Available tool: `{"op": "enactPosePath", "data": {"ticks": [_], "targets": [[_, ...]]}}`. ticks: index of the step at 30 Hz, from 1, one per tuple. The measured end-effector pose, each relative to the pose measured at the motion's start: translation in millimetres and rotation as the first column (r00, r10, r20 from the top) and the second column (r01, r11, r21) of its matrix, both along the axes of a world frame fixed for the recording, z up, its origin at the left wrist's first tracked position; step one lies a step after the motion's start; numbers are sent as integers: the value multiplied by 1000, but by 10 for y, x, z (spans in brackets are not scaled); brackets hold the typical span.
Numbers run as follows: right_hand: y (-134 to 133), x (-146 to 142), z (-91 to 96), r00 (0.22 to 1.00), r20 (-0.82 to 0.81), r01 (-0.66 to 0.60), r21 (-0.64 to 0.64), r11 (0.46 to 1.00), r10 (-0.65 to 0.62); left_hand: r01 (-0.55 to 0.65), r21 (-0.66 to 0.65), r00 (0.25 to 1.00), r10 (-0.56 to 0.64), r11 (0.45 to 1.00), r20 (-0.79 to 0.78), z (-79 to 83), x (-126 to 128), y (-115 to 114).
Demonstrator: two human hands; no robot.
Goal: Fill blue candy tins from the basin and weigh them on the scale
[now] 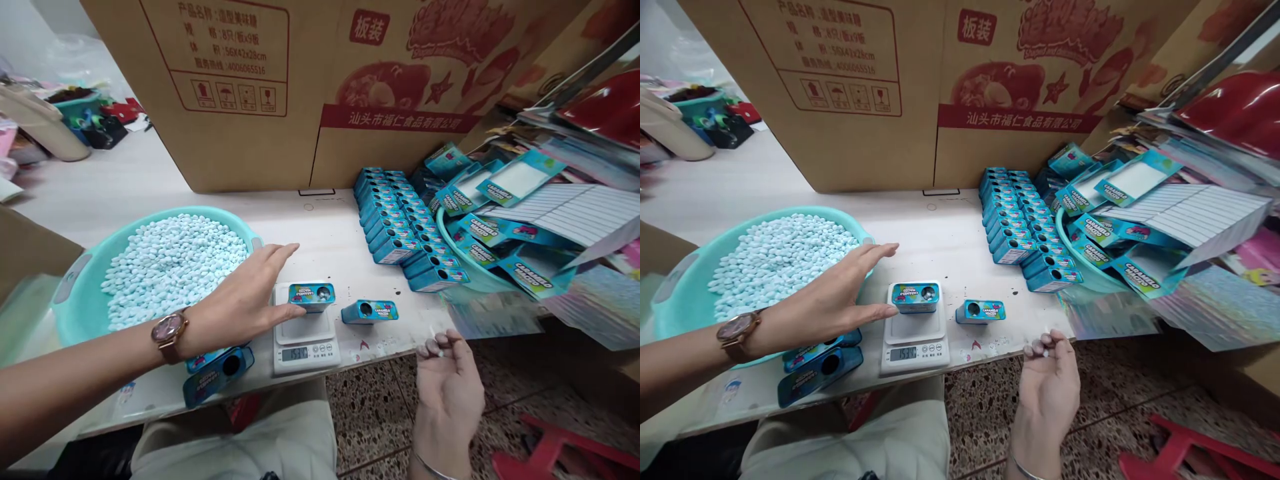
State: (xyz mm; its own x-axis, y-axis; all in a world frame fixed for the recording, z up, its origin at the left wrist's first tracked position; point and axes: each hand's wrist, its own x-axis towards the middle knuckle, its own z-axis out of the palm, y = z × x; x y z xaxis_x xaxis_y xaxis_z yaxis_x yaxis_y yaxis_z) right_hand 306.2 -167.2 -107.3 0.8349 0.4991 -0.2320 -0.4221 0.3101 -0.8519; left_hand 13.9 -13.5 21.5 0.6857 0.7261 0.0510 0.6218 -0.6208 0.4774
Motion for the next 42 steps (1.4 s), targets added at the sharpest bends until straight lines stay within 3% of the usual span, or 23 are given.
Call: {"op": "enactPosePath", "data": {"ticks": [3,7,9,12,15,17,19,23,27,31,33,35,39,42], "targets": [[36,-93,74,966,254,-23,-123,992,54,25,-3,1000,-25,1000,-12,0,73,5],[94,-146,185,721,632,9,-419,908,285,76,22,996,-75,997,-45,-76,179,16],[120,-118,226,604,664,-63,-512,857,441,91,36,993,-88,995,-73,-139,226,20],[152,-69,260,546,633,-171,-557,812,549,107,39,992,-103,994,-74,-224,274,24],[200,-87,289,658,582,-215,-464,859,478,114,38,991,-111,993,-77,-276,295,28],[263,-158,329,796,472,-269,-285,920,379,115,39,988,-111,993,-110,-303,300,32],[359,-278,390,885,318,-331,-87,940,341,117,42,983,-109,992,-148,-334,302,35],[629,-619,525,912,195,-383,89,919,361,115,53,981,-105,992,-163,-390,292,32],[875,-992,588,835,380,-459,81,885,398,105,61,982,-94,993,-161,-384,251,8],[961,-1204,554,579,582,-613,-151,776,571,73,51,989,-66,996,-135,-364,160,-6],[951,-1186,514,503,595,-648,-221,729,627,61,35,993,-57,998,-106,-365,96,-3],[920,-1084,478,549,583,-614,-204,763,598,51,18,995,-49,999,-90,-360,29,3],[795,-750,461,783,524,-347,-79,935,335,35,-12,994,-36,999,-105,-306,-90,12],[657,-542,463,859,476,-186,-50,981,187,34,-16,995,-36,999,-97,-272,-155,18]]}}
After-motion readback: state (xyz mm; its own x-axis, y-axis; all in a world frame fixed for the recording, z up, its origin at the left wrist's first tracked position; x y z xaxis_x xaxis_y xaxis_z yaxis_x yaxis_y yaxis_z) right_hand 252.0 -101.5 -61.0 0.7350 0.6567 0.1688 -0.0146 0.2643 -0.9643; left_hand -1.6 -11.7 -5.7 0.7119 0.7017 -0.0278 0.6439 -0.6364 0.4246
